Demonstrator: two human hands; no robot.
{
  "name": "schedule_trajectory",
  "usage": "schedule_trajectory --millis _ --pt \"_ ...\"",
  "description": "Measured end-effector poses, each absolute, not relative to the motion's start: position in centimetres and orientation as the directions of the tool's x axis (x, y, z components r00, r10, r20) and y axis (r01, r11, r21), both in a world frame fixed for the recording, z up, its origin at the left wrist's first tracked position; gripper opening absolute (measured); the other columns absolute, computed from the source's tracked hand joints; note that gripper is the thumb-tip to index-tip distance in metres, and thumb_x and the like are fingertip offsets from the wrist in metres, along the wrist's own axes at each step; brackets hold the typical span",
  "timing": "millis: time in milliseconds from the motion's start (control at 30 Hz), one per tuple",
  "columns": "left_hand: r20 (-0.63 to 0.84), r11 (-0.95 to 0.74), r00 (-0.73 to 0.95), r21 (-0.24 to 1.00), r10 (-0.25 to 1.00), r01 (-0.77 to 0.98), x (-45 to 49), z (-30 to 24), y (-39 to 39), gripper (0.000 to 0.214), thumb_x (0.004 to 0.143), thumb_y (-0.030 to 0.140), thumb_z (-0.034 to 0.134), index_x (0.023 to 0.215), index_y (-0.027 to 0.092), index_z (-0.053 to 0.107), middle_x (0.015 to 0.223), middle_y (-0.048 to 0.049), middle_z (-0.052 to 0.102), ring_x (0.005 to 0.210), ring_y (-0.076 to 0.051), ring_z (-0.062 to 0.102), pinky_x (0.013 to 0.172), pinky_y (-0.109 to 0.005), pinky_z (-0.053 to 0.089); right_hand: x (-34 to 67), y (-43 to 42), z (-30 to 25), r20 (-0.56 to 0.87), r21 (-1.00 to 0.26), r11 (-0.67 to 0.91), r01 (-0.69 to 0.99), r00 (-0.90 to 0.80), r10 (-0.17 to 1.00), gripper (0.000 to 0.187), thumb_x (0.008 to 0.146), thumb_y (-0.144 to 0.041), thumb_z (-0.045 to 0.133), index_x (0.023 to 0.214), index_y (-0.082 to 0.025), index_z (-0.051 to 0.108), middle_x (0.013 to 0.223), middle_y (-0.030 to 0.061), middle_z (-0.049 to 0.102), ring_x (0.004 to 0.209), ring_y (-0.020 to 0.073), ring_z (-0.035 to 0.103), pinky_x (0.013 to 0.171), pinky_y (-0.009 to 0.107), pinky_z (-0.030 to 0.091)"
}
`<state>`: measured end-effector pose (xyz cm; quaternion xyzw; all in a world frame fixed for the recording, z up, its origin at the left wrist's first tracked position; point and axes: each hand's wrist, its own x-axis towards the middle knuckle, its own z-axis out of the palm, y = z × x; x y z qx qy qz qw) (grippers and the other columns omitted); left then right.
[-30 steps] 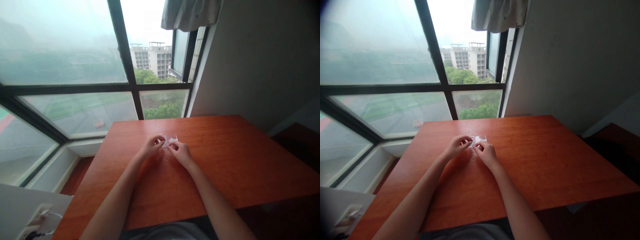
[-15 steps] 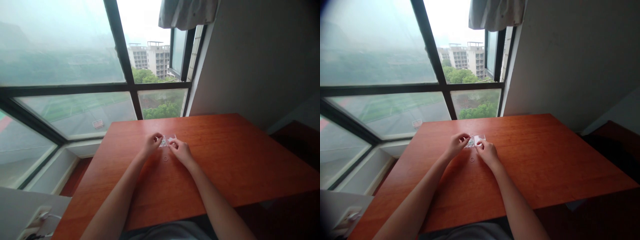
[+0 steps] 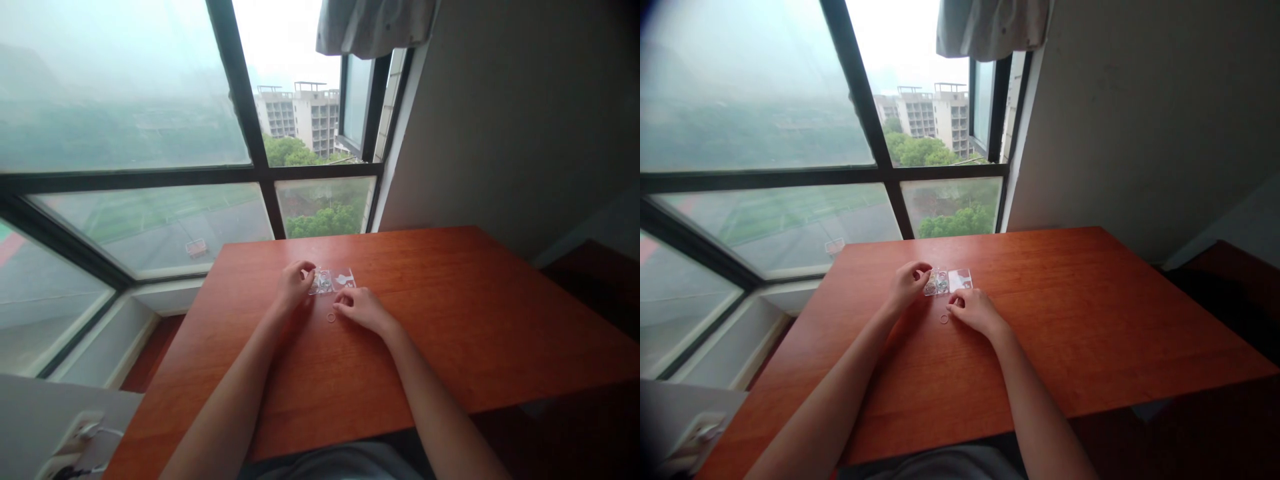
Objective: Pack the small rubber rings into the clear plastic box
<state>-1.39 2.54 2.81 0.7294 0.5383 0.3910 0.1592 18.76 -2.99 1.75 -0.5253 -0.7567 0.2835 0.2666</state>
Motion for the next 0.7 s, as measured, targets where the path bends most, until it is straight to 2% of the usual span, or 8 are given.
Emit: schedule_trajectory --millis 200,400,500,700 --pt "0.401 -0.379 0.118 0.672 0.908 0.636 -1.6 2.4 2.4 0.015 0.078 0.022 0.056 0.086 0.018 0.067 0.081 -0.0021 0.068 0.06 -0.011 0.053 0.058 -0.022 0.042 18.8 -3.7 2.7 0.069 -0.669 0.299 0.68 -0.344 0.937 0.023 0.068 -0.043 0.074 0.076 -0.022 0.07 0.068 -0.0028 0.064 0.06 0.0099 0.053 0.054 0.02 0.032" --pt "0.392 -0.393 0.144 0.686 0.909 0.612 -1.4 2.4 2.1 0.014 0.078 0.02 0.055 0.085 0.017 0.067 0.078 -0.001 0.067 0.059 -0.01 0.052 0.056 -0.021 0.041 18.9 -3.9 3.2 0.048 -0.661 0.304 0.686 -0.366 0.93 0.024 0.068 -0.045 0.073 0.078 -0.023 0.07 0.068 -0.004 0.064 0.061 0.0096 0.054 0.053 0.02 0.031" --pt "0.391 -0.393 0.144 0.689 0.909 0.609 -1.4 2.6 2.0 0.013 0.078 0.019 0.056 0.084 0.017 0.067 0.077 -0.001 0.067 0.059 -0.01 0.053 0.056 -0.021 0.041 19.0 -3.8 3.1 0.048 -0.665 0.319 0.675 -0.388 0.921 0.023 0.069 -0.043 0.073 0.079 -0.023 0.07 0.069 -0.0037 0.064 0.061 0.0096 0.054 0.053 0.02 0.031" --pt "0.398 -0.405 0.151 0.693 0.905 0.597 -1.3 2.6 2.0 0.013 0.077 0.019 0.056 0.083 0.017 0.067 0.075 -0.0011 0.066 0.058 -0.01 0.052 0.055 -0.021 0.04 19.3 -3.6 2.8 0.052 -0.674 0.359 0.645 -0.443 0.895 0.012 0.074 -0.028 0.068 0.084 -0.024 0.072 0.072 -0.0027 0.066 0.065 0.0105 0.057 0.058 0.02 0.035"
